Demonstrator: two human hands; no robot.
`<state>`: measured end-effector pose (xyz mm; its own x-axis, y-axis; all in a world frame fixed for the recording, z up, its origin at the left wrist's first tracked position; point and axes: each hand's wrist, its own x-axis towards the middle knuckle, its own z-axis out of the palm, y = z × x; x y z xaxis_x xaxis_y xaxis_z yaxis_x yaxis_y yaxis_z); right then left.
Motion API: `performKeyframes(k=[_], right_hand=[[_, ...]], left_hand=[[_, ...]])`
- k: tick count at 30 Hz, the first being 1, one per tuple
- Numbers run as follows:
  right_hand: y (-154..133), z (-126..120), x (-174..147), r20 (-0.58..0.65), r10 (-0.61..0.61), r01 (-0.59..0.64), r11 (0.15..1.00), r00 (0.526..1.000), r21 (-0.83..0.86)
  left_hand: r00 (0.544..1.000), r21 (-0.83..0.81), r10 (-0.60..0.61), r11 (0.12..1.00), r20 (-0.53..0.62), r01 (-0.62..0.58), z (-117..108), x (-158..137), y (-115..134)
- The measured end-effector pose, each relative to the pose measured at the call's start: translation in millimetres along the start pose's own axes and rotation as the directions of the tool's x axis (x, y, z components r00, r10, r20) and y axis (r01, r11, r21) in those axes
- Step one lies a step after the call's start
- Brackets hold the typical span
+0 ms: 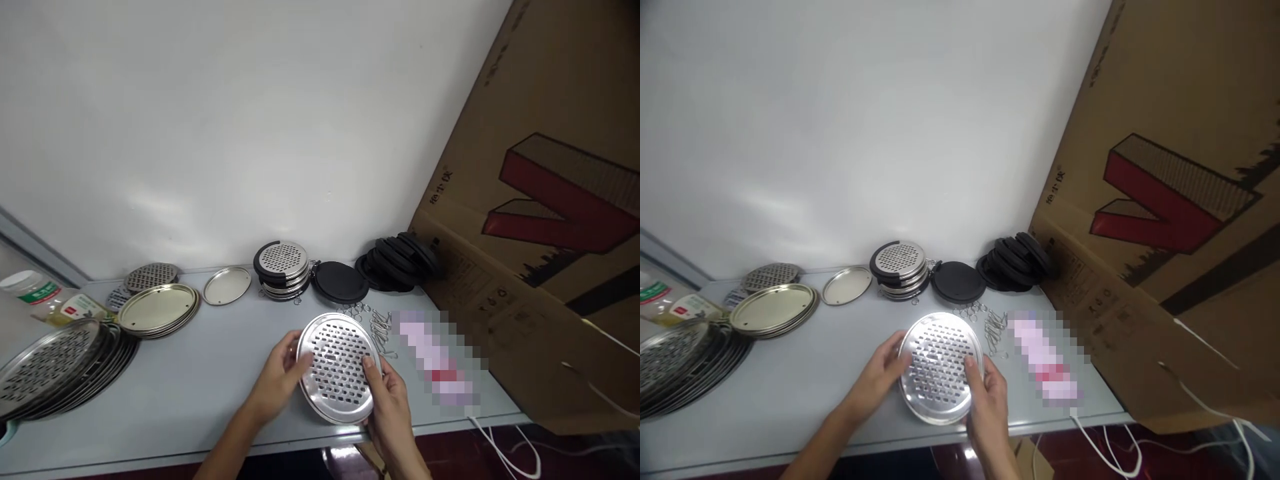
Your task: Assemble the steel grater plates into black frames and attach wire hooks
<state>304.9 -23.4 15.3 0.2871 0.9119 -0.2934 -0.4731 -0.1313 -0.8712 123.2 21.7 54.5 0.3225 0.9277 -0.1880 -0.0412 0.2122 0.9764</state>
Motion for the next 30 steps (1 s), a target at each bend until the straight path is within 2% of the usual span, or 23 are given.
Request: performKeyframes(k=[2,4,7,11,14,17,20,24,27,30], right_hand=[[-1,-5,0,-0.047,-0.042,0.042,0.999,0.998,0.007],[-2,-9,-1,-0.045,-0.059,0.06,0.998,0.997,0.022],[0,-16,-4,-0.014,-0.028,0.029,0.997,1.0,0.076],[5,-22,-7,-0.118,0.006,0.008,0.993,0.993,0.119],[7,-22,-9,-0.119,-0.013,0.03,0.99,0.993,0.138],[6,-19,-10,-0.094,-0.073,0.079,0.995,0.993,0.066],[6,-16,-9,-0.128,-0.15,0.144,0.988,0.98,-0.052],[9,-17,-10,-0.169,-0.204,0.19,0.977,0.964,-0.094],[12,-24,-14,-0.164,-0.202,0.191,0.978,0.966,-0.08],[10,-33,-15,-0.151,-0.158,0.154,0.987,0.976,-0.039]], left_hand=[[0.997,0.095,-0.058,0.994,-0.06,0.063,-4,20,4],[0.991,0.155,-0.078,0.983,-0.11,0.094,-4,45,5],[0.985,0.208,-0.093,0.97,-0.147,0.123,3,85,4],[0.969,0.249,-0.181,0.943,-0.166,0.219,19,132,-1],[0.956,0.271,-0.211,0.926,-0.202,0.261,26,155,-5],[0.949,0.282,-0.198,0.922,-0.244,0.265,30,165,-7],[0.955,0.296,-0.135,0.931,-0.265,0.214,34,158,-4],[0.962,0.354,0.062,0.934,-0.266,0.038,31,121,7],[0.941,0.384,0.215,0.918,-0.26,-0.104,14,82,19],[0.92,0.396,0.29,0.902,-0.263,-0.171,-17,44,29]])
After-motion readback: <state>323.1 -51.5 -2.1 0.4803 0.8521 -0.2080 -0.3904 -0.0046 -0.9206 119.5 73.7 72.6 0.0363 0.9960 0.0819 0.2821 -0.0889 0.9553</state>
